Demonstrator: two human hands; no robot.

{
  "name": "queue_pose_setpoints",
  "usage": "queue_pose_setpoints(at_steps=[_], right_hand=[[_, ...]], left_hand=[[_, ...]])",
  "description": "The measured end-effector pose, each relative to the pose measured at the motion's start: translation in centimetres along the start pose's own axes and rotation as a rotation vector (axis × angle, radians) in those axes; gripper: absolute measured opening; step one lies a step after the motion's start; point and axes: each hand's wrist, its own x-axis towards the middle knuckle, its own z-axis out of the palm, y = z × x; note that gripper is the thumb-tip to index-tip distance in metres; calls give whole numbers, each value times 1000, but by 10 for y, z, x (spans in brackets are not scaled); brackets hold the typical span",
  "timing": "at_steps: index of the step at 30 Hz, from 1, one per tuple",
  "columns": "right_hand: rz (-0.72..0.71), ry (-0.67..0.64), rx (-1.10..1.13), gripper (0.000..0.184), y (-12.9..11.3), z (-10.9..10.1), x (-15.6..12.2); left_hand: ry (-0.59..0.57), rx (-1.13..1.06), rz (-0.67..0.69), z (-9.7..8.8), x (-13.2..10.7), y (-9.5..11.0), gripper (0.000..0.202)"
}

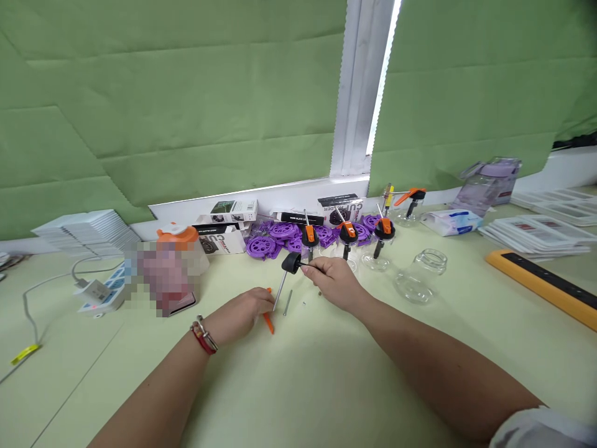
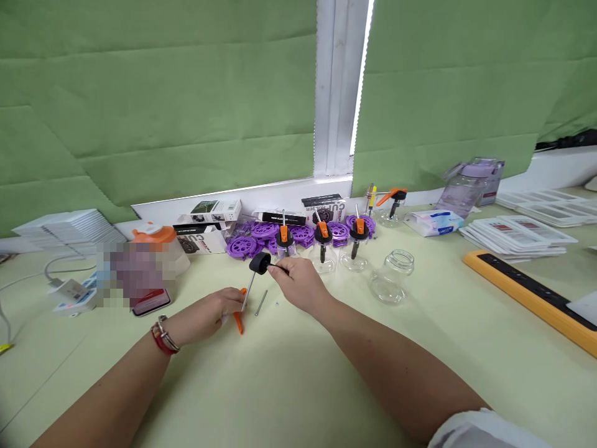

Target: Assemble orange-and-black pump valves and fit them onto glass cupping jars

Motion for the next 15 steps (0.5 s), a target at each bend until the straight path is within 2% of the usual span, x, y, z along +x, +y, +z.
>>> queue_pose_setpoints(at_steps=[2, 5, 7, 9, 11, 13, 15], right_hand=[[11, -32, 3, 37, 0, -1, 1], [14, -122, 44, 36, -4, 5, -1], [7, -218, 99, 36, -9, 12, -7], [-12, -309, 137, 37, -15, 21, -14], [-67, -348, 112, 39, -20, 27, -20], [-164, -279, 20, 37, -22, 26, -21], [-276, -98, -104, 35, -22, 19, -12]], left_hand=[[47, -119, -67, -8, -5, 0, 43], [281, -257, -191, -15, -7, 7, 41], [359, -304, -157, -17, -6, 17, 56], [289, -273, -66, -19, -6, 29, 61], [217, -225, -56, -24, -7, 36, 42], [164, -173, -133, -32, -13, 32, 26], [128, -115, -305, -38, -20, 17, 24]])
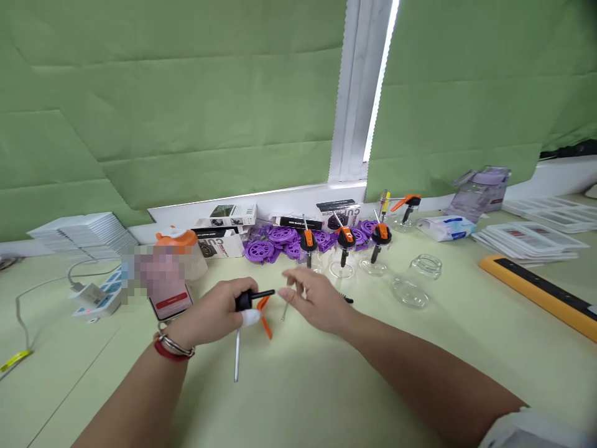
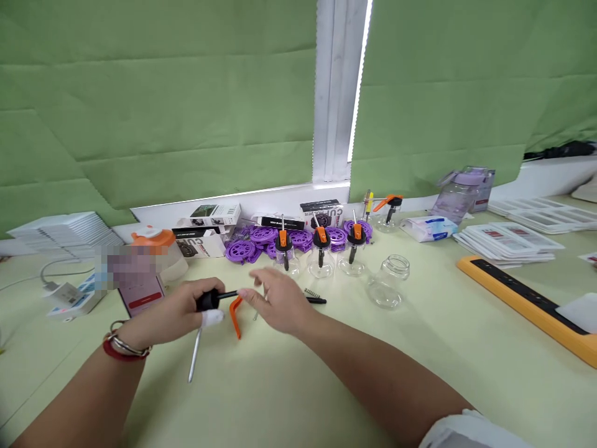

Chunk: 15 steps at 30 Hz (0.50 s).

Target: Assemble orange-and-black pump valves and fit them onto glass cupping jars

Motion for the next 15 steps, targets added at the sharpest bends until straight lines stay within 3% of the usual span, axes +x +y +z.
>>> queue_pose_setpoints(at_steps=[3, 5, 9, 13, 15], right_hand=[[-53, 285, -200, 53, 16, -18, 21], [-9, 368, -274, 64, 30, -26, 35], [109, 306, -280, 78, 54, -25, 53], [260, 262, -185, 76, 66, -18, 59], [269, 289, -168, 74, 65, -18, 62]], left_hand=[[-24, 132, -211, -6, 2, -34, 26], [-41, 193, -293, -3, 6, -54, 26], [-101, 216, -331, 11, 14, -69, 30], [-106, 243, -340, 19, 16, -64, 43], [-107, 268, -363, 19, 15, -61, 52]])
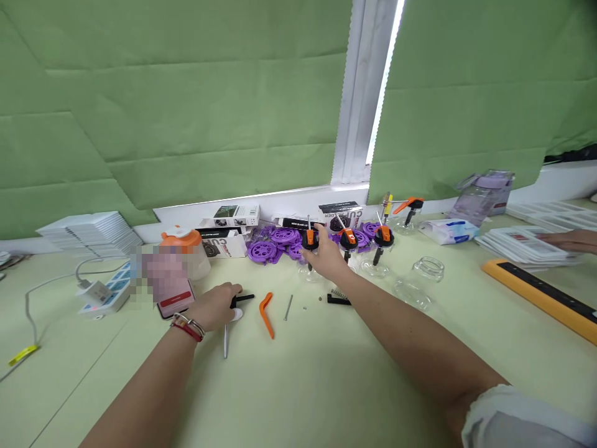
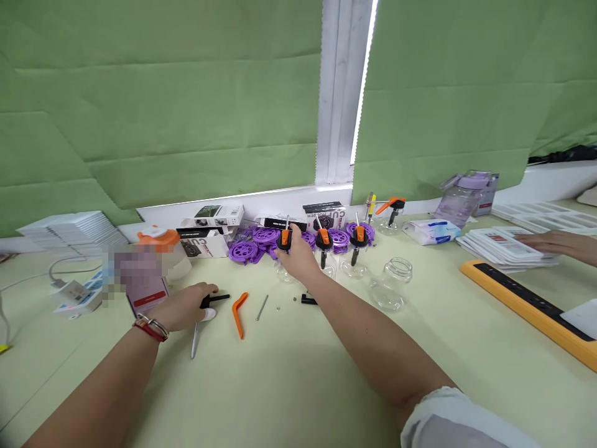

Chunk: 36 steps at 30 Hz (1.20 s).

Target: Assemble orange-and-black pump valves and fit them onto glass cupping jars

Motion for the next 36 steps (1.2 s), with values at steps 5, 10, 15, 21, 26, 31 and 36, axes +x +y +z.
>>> queue_pose_setpoints(at_steps=[5, 10, 15, 21, 26, 31, 36], right_hand=[[-130, 108, 55, 72, -28, -28, -10], [-252, -56, 39, 62, -73, -60, -63], [-252, -405, -1, 61, -80, -45, -126], [97, -596, 548, 52, -38, -40, -147], [563, -504, 680, 55, -3, -35, -133], [575, -463, 819, 47, 6, -19, -130], [304, -554, 733, 36, 12, -30, -127]], left_hand=[[45, -2, 12, -8, -7, 6, 66], [181, -434, 248, -26, -37, 42, 70], [-175, -1080, 473, -14, -70, 101, 64], [-474, -1323, 338, 10, -65, 109, 64], [-513, -1413, 320, 18, -55, 94, 59], [-540, -1468, 235, 34, -47, 99, 52], [-562, -1578, 210, 38, -41, 95, 46]])
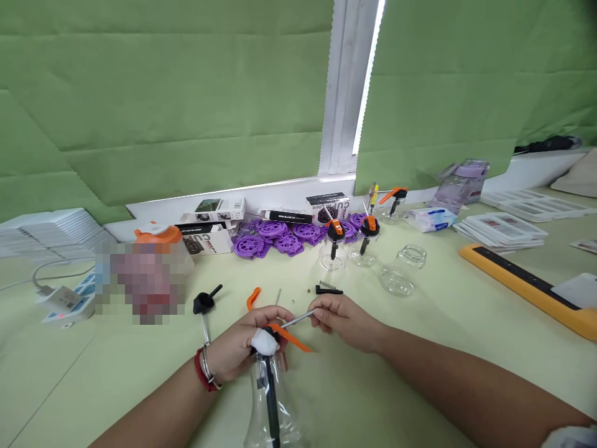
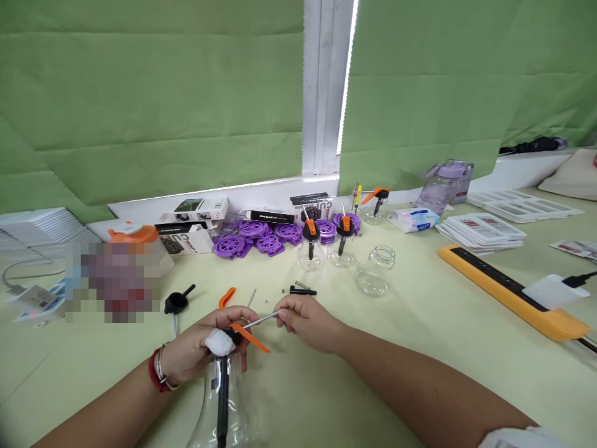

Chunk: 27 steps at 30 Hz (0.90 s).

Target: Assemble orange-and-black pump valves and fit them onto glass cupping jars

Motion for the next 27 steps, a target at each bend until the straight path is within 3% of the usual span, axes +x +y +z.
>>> queue_pose_setpoints(at_steps=[5, 9, 13, 16, 19, 27], right_hand=[[171, 52, -23, 47, 0, -7, 6], [117, 56, 53, 38, 2, -4, 8], [205, 55, 33, 43, 2, -3, 6], [141, 47, 87, 39, 4, -3, 6], [177, 58, 101, 43, 6, -3, 8], [211, 67, 93, 48, 7, -4, 11]], left_hand=[[33, -14, -34, -3, 2, -2, 45], [60, -12, -30, -2, 2, -3, 43], [94, -19, -5, -4, 3, -3, 43], [109, -23, -8, -6, 4, -3, 43], [125, -26, -9, -6, 5, -3, 43], [83, -10, -10, -9, 5, -2, 41]])
